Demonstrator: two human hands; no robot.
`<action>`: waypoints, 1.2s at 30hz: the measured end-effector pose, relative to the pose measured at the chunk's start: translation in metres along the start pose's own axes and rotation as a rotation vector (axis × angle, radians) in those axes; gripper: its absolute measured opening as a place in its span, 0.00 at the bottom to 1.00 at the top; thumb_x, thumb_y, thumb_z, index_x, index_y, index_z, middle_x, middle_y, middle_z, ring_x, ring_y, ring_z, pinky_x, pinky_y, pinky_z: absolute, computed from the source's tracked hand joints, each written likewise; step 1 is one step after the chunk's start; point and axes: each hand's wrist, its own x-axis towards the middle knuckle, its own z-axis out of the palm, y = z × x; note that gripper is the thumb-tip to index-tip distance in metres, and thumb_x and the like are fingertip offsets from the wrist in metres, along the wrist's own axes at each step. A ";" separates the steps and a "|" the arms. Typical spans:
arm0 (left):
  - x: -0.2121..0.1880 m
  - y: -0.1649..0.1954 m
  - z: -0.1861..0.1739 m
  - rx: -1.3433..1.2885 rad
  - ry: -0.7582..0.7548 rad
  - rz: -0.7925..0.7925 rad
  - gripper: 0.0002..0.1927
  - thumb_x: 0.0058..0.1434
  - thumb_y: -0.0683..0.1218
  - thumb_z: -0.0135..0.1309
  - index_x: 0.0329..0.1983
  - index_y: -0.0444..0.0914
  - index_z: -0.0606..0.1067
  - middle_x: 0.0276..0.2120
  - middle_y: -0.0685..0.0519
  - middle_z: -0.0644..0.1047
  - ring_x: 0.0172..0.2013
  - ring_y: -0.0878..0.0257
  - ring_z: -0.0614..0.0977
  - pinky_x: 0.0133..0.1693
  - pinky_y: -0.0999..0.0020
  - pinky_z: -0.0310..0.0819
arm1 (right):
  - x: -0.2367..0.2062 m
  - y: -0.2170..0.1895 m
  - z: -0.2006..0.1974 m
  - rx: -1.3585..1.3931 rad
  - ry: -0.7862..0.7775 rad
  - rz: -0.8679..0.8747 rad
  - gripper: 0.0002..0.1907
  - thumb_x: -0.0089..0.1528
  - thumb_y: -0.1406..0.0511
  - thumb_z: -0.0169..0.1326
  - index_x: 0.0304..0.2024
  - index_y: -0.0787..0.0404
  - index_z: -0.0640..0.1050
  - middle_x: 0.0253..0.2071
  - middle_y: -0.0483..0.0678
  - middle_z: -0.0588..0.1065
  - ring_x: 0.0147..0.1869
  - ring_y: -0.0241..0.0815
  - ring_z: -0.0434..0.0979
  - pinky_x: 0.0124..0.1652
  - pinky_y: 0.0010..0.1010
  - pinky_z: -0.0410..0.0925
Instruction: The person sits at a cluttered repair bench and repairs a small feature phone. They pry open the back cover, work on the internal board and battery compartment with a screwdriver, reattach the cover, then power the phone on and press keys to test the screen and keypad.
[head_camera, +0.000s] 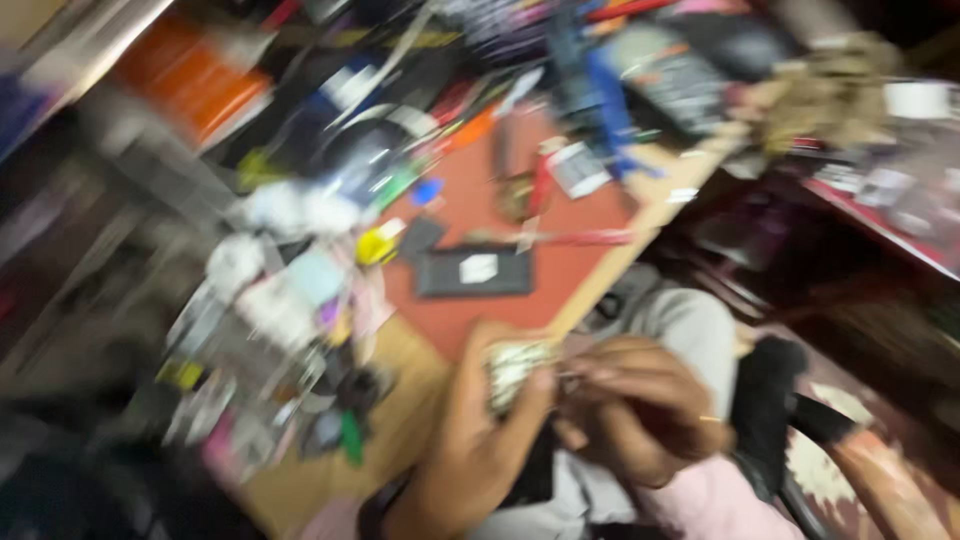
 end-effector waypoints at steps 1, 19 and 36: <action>-0.002 0.001 0.002 -0.086 -0.007 -0.030 0.10 0.72 0.40 0.50 0.54 0.34 0.67 0.40 0.50 0.75 0.37 0.68 0.77 0.36 0.75 0.78 | -0.003 -0.003 -0.001 0.057 0.021 0.062 0.15 0.60 0.79 0.49 0.51 0.69 0.72 0.47 0.60 0.78 0.46 0.51 0.83 0.47 0.38 0.76; 0.004 0.016 0.020 -0.222 -0.092 0.057 0.10 0.74 0.39 0.47 0.55 0.31 0.64 0.41 0.52 0.73 0.37 0.72 0.78 0.36 0.74 0.83 | -0.013 0.025 0.004 -0.036 0.237 -0.188 0.15 0.59 0.84 0.56 0.46 0.72 0.70 0.39 0.60 0.76 0.41 0.49 0.84 0.39 0.35 0.79; -0.002 0.023 0.021 0.104 0.001 0.189 0.11 0.74 0.41 0.51 0.55 0.33 0.66 0.42 0.50 0.77 0.42 0.67 0.79 0.45 0.71 0.77 | -0.001 0.023 -0.003 -0.165 0.166 -0.306 0.21 0.53 0.76 0.64 0.45 0.70 0.71 0.39 0.57 0.75 0.38 0.49 0.83 0.37 0.33 0.79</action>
